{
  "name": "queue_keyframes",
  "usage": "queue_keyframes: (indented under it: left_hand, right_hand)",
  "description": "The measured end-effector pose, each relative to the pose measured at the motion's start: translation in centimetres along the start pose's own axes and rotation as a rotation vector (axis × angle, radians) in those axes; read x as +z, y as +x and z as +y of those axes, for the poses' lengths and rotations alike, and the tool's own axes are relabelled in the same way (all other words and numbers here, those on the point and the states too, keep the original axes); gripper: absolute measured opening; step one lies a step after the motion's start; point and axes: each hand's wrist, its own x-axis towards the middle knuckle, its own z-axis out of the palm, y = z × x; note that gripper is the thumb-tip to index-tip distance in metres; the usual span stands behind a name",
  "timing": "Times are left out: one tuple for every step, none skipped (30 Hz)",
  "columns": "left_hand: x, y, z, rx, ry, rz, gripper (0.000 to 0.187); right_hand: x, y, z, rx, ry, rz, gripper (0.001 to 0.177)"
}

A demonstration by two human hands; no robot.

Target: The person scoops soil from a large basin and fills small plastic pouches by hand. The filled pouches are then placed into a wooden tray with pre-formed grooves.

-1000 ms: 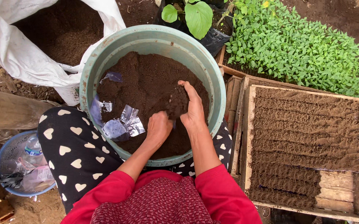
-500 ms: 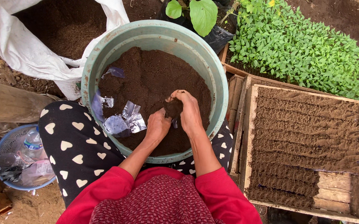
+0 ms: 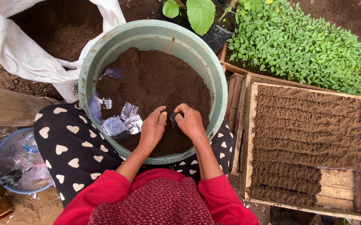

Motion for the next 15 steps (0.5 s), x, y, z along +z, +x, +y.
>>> queue_keyframes:
  left_hand:
    - [0.6,0.1,-0.4,-0.001,0.001,-0.004,0.033]
    - [1.1,0.2,-0.8,-0.078,-0.307,-0.038,0.034]
    - [1.6,0.3,-1.3,-0.156,-0.616,-0.071,0.035]
    - [1.6,0.2,-0.9,-0.155,-0.617,-0.071,0.035]
    - [1.6,0.1,-0.5,-0.183,-0.771,-0.078,0.036]
    - [1.6,-0.1,-0.1,-0.211,-0.924,-0.084,0.037]
    - [1.7,0.5,-0.9,-0.211,-0.925,-0.083,0.037]
    - [1.8,1.0,-1.8,-0.222,-0.977,-0.069,0.037]
    - [1.8,1.5,-2.6,-0.232,-1.029,-0.055,0.036]
    - [1.5,1.6,-2.5,-0.231,-1.03,-0.053,0.036]
    - [1.2,1.7,-2.3,-0.241,-1.086,-0.047,0.037]
    - [1.0,1.7,-2.2,-0.254,-1.143,-0.042,0.037]
    - [0.9,1.7,-2.2,-0.255,-1.143,-0.041,0.037]
    - [0.9,1.8,-2.1,-0.27,-1.228,-0.056,0.04]
    - [0.8,1.9,-2.1,-0.284,-1.313,-0.07,0.043]
  right_hand:
    - [-0.2,-0.1,-0.1,0.004,0.001,0.001,0.02]
    - [-0.3,-0.2,-0.2,-0.004,0.077,0.008,0.022]
    - [-0.5,-0.2,-0.3,-0.011,0.152,0.015,0.023]
    - [-0.5,-0.3,-0.6,-0.012,0.151,0.016,0.023]
    - [-0.5,-0.4,-0.9,-0.027,0.173,0.024,0.027]
    - [-0.4,-0.5,-1.2,-0.042,0.196,0.031,0.032]
    - [-0.3,-0.5,-1.2,-0.041,0.195,0.03,0.032]
    - [-0.2,-0.6,-1.1,-0.023,0.217,0.042,0.035]
    - [-0.1,-0.6,-1.1,-0.005,0.238,0.054,0.039]
    - [0.0,-0.5,-0.8,-0.007,0.237,0.052,0.039]
    - [0.0,-0.3,-0.4,-0.017,0.154,0.054,0.036]
    - [0.0,-0.3,0.0,-0.026,0.071,0.057,0.036]
    - [0.7,-0.3,0.7,-0.025,0.07,0.056,0.036]
    - [1.4,-0.2,1.4,-0.017,0.005,-0.011,0.04]
    - [2.1,0.0,2.1,-0.009,-0.06,-0.078,0.049]
